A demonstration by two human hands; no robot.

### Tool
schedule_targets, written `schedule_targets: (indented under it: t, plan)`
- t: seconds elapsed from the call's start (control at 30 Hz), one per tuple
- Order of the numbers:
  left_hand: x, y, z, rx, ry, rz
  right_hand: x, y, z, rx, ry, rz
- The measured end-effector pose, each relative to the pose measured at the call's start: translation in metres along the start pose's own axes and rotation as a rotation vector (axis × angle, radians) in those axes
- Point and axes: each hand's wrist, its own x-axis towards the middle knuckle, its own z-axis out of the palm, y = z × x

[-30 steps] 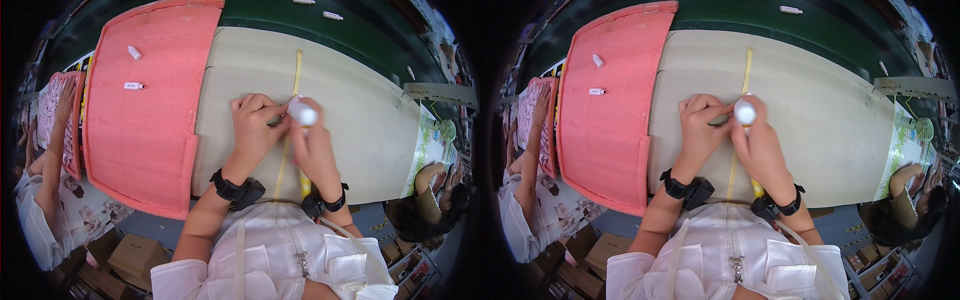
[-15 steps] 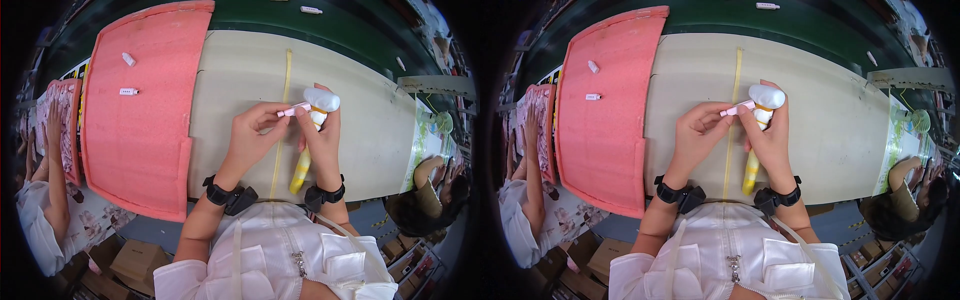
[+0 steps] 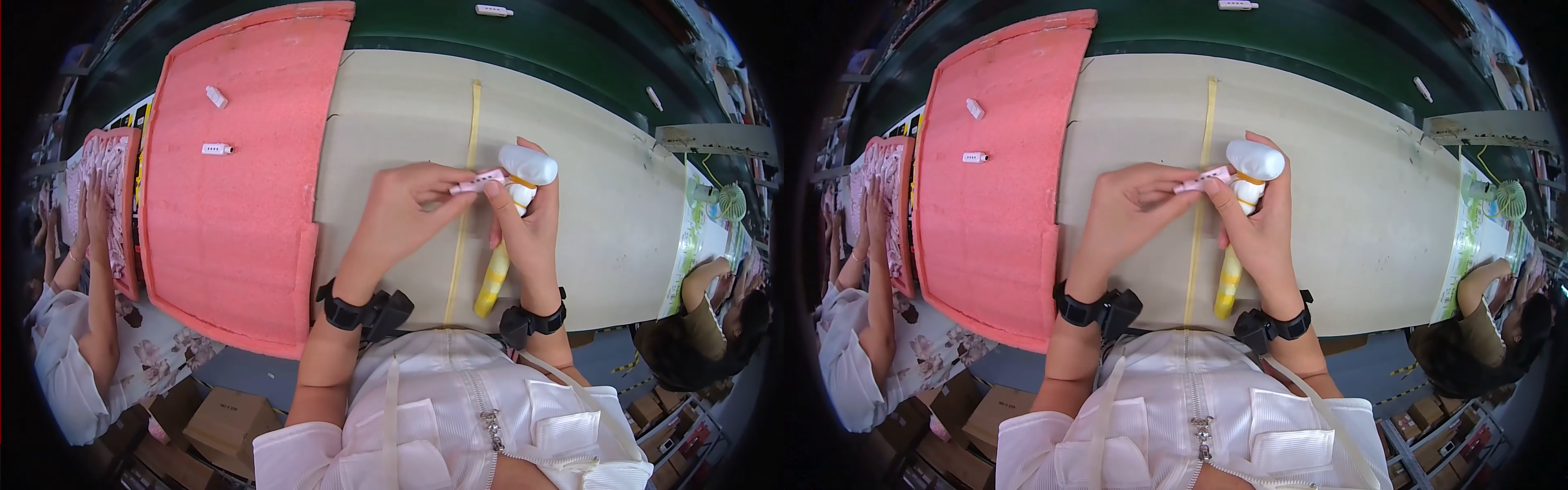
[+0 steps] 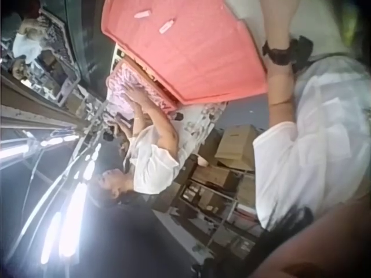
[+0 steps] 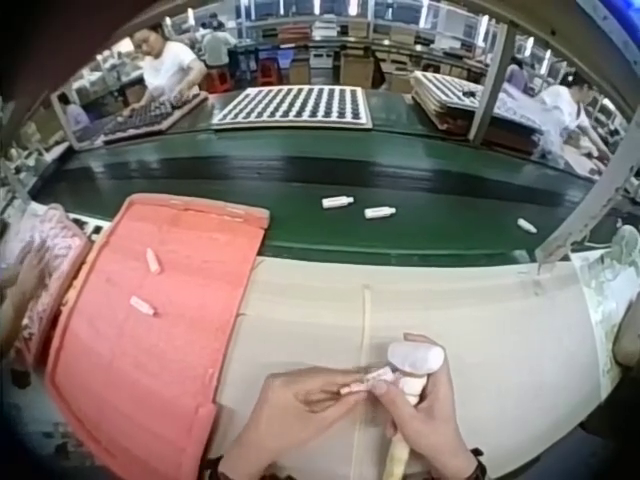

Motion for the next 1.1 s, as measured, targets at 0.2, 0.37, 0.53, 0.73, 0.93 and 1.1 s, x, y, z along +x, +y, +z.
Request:
schedule_targets:
  t: [0.2,0.37,0.53,0.73,0.93,1.1]
  plan:
    - [0.042,0.019,-0.049,-0.441,0.755,0.181,0.002,0.001,0.000,-0.027,0.024,0.009]
    - [0.069,0.026,-0.060,-0.585,0.863,0.236,0.004,0.003,0.002,-0.030,0.010,0.042]
    - [0.172,0.021,-0.062,0.413,0.365,0.396,0.003,0.003,0.002,-0.056,-0.045,0.062]
    - [0.289,0.027,-0.061,1.453,0.292,0.758,0.006,0.003,-0.001,-0.042,-0.051,0.083]
    - [0.309,0.014,-0.041,1.110,0.263,0.710,0.005,0.016,-0.001,-0.069,-0.032,0.042]
    - [0.301,-0.005,-0.017,1.385,0.059,0.608,0.000,0.017,0.005,-0.108,-0.018,0.037]
